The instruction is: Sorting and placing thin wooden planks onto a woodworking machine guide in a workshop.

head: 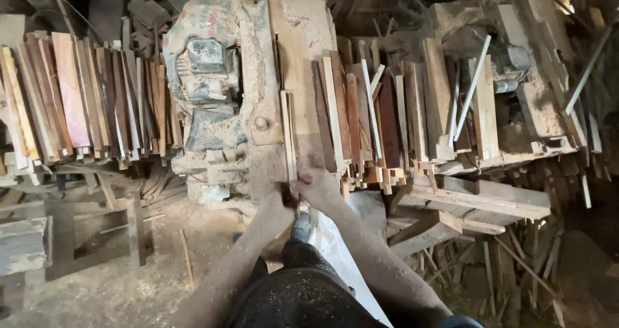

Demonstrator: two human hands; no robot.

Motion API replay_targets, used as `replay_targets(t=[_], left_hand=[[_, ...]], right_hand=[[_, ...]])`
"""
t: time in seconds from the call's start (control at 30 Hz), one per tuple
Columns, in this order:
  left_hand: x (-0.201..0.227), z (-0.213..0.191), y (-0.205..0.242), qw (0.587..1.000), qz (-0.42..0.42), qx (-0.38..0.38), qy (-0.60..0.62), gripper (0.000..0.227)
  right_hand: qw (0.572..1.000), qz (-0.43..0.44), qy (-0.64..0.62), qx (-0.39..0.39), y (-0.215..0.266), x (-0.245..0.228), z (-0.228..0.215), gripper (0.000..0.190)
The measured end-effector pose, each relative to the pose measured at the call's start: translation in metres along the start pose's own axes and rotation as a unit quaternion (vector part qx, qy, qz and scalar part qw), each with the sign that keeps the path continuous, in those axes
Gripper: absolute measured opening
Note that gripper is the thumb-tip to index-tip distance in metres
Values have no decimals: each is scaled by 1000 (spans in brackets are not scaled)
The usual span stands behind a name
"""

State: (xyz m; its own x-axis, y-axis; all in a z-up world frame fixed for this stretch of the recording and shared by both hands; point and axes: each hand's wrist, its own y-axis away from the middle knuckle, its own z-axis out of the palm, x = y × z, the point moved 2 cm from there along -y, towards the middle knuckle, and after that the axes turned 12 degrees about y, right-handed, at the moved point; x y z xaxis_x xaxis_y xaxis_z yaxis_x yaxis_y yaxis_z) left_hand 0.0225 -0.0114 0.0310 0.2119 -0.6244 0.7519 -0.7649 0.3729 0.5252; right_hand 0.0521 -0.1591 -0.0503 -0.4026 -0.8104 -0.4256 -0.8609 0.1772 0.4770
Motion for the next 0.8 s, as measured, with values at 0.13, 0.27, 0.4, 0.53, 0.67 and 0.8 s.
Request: replay_targets(t=[0.13, 0.27, 0.4, 0.53, 0.67, 0.8], left_hand=[[-15, 0, 5, 967, -41, 36, 247, 27], [16, -2, -8, 952, -15, 20, 306, 25], [34, 10, -33, 950, 9, 23, 311, 25], [53, 30, -40, 984, -10, 36, 176, 31], [55, 49, -65, 986, -5, 75, 151, 35], [74, 34, -47, 982, -22, 124, 144, 32]], right_hand=[[966, 10, -259, -23, 26, 10, -7, 20], [965, 6, -260, 46, 48, 0, -66, 27], [944, 29, -306, 122, 31, 39, -97, 36], [971, 41, -99, 212, -7, 92, -120, 17], [960, 102, -39, 257, -32, 102, -135, 54], [967, 29, -65, 246, -19, 52, -109, 39]])
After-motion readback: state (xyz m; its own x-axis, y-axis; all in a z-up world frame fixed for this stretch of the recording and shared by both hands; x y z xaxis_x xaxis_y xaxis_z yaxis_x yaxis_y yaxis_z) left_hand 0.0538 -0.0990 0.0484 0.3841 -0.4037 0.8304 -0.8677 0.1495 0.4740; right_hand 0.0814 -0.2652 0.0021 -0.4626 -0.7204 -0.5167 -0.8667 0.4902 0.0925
